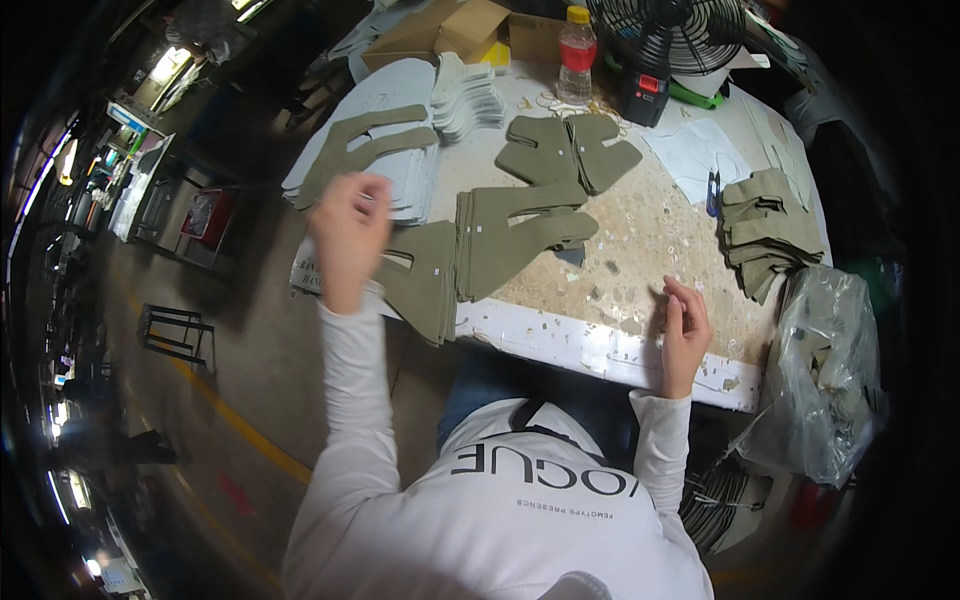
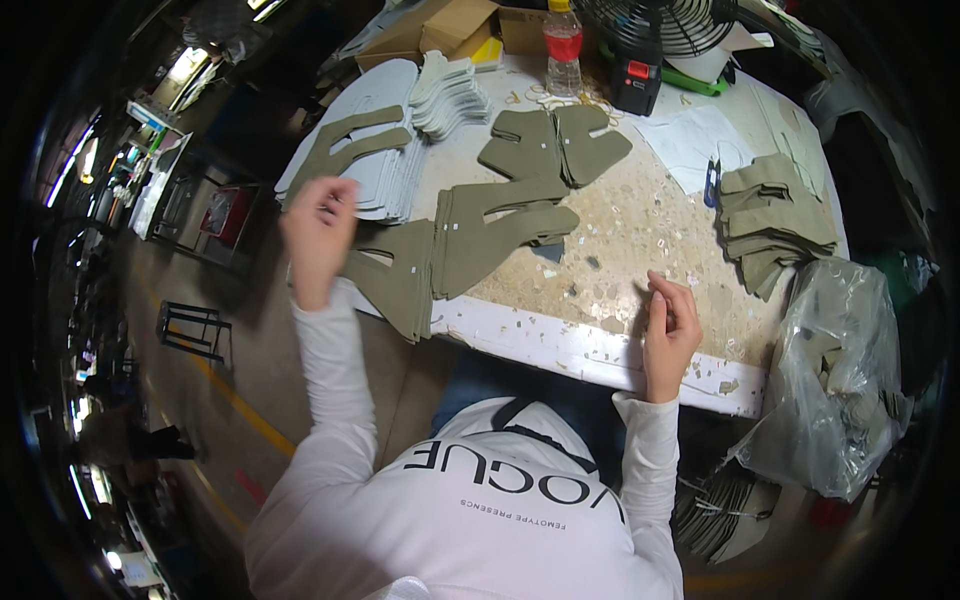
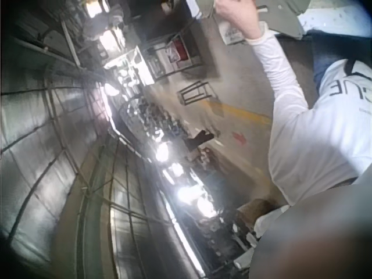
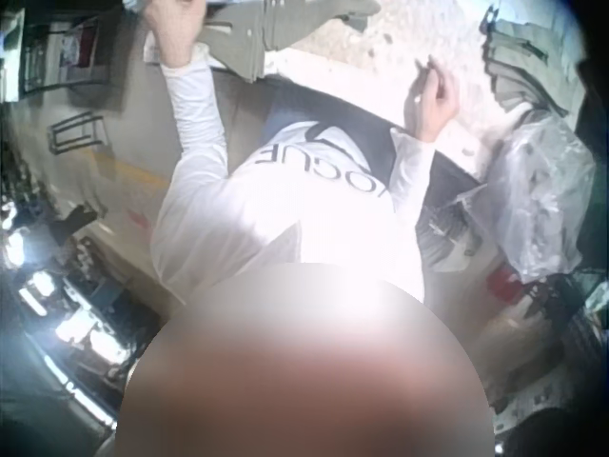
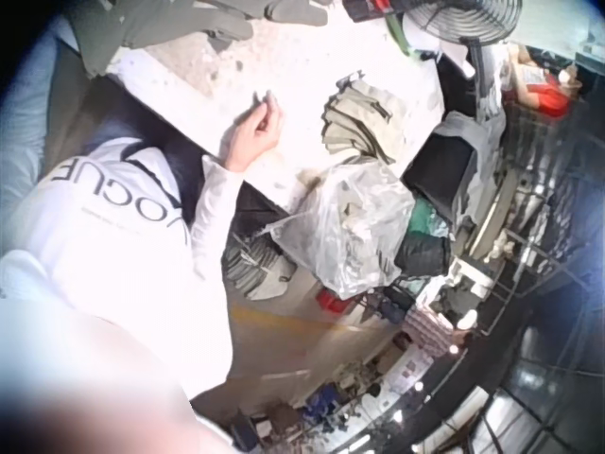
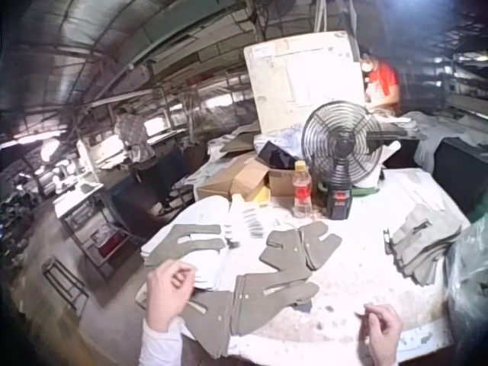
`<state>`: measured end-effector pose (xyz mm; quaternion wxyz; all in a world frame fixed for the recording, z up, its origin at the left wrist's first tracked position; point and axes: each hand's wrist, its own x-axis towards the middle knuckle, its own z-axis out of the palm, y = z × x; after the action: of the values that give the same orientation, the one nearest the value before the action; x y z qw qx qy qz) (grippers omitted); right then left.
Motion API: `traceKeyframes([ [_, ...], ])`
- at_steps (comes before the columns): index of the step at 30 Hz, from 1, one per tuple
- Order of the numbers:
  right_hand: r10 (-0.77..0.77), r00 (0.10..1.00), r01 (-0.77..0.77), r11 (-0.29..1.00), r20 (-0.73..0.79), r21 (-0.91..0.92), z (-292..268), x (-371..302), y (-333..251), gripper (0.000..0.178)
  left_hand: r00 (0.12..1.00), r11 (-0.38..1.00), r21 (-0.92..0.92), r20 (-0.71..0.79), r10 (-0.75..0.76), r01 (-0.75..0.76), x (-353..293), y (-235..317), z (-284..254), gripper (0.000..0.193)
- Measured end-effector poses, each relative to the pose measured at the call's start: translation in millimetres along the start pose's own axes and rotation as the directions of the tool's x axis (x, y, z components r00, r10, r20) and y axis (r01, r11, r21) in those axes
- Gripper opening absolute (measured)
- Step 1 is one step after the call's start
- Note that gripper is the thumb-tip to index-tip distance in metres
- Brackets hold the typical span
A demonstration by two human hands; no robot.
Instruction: The person sorts and stacks olive-green fabric pieces on a worktable. They repeatedly pick up individual pieces, align them, and place them into growing stacks, occasionally moving stacks aside to access more pieces.
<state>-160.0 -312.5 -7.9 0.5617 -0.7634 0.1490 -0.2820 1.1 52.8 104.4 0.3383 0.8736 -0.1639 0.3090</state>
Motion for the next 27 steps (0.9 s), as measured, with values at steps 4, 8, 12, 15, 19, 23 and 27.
traceKeyframes([
  [4, -0.128, 0.992, 0.129, 0.984, 0.019, -0.122, 3.8, -1.4, -5.9, 0.025, 0.939, 0.985, 0.104, 0.303, -0.163, 0.138, -47.2, 37.0, 49.5, 0.018],
  [8, -0.147, 0.989, 0.144, 0.977, -0.006, -0.160, 8.9, -5.3, -13.6, 0.024, 0.917, 0.937, 0.317, 0.311, -0.249, 0.147, -70.1, 39.8, 70.6, 0.033],
  [12, -0.175, 0.984, 0.168, 0.970, -0.022, -0.175, 10.6, -6.0, -15.9, 0.024, 0.926, 0.941, 0.291, 0.278, -0.256, 0.173, -77.1, 38.0, 76.0, 0.034],
  [15, -0.156, 0.988, 0.152, 0.971, -0.009, -0.182, 10.5, -5.8, -16.2, 0.023, 0.904, 0.949, 0.220, 0.314, -0.289, 0.227, -77.8, 38.2, 76.4, 0.028],
  [19, -0.123, 0.992, 0.125, 0.987, 0.023, -0.098, 18.5, -12.9, -22.9, 0.023, 0.923, 0.961, 0.113, 0.269, -0.274, 0.253, -74.7, 38.0, 80.7, 0.022],
  [23, -0.165, 0.972, 0.154, 0.985, 0.170, 0.073, 47.1, -32.5, -36.1, 0.022, 0.961, 0.963, 0.234, 0.208, -0.182, 0.132, -73.1, 35.7, 81.5, 0.021],
  [27, -0.085, 0.934, 0.056, 0.994, 0.346, 0.092, 71.3, -46.0, -47.6, 0.022, 0.949, 0.983, 0.111, 0.266, -0.171, 0.146, -70.6, 37.6, 79.3, 0.017],
])
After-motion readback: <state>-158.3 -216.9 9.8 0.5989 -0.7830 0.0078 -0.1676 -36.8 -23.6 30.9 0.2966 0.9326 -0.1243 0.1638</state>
